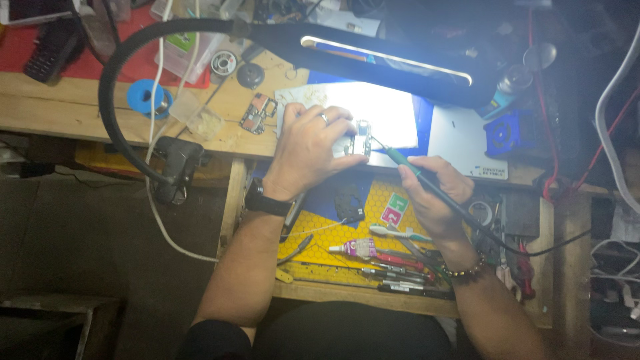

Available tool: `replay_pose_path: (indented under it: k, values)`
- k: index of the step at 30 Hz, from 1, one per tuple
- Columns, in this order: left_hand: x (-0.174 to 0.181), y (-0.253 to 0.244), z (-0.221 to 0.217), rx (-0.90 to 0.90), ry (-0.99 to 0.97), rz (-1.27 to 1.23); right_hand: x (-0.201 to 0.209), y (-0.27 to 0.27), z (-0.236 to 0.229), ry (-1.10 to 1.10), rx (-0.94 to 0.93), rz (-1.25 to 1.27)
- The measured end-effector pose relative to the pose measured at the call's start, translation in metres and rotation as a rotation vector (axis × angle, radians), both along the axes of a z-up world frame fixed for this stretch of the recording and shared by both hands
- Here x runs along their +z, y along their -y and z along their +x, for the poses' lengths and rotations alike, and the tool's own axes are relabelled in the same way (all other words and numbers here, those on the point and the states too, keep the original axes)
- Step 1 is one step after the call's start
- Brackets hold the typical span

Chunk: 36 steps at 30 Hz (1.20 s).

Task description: The person disassembles a smartphone, removing the back cover and battery to access the internal components. They then use a precision screwdriver to work on the motherboard, manipulating small parts and connectors on the circuit board.

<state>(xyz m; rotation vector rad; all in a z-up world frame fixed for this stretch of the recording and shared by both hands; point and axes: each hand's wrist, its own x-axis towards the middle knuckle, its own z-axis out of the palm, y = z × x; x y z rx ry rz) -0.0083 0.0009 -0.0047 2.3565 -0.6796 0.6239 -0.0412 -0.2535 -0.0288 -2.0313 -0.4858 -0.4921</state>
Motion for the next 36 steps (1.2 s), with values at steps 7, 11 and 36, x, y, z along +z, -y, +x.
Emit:
replay_pose_path:
  k: [7, 11, 36]
  values:
    - [-0.003, -0.001, 0.002, -0.002, -0.003, 0.034, -0.003, 0.012, -0.003, -0.084, -0.090, 0.051]
    - [-0.002, -0.004, 0.001, -0.006, 0.008, 0.026, -0.007, 0.020, -0.001, -0.141, 0.035, 0.218]
    - [-0.044, -0.012, -0.122, 0.005, -0.256, 0.078, -0.006, 0.029, 0.000, -0.205, 0.104, 0.393]
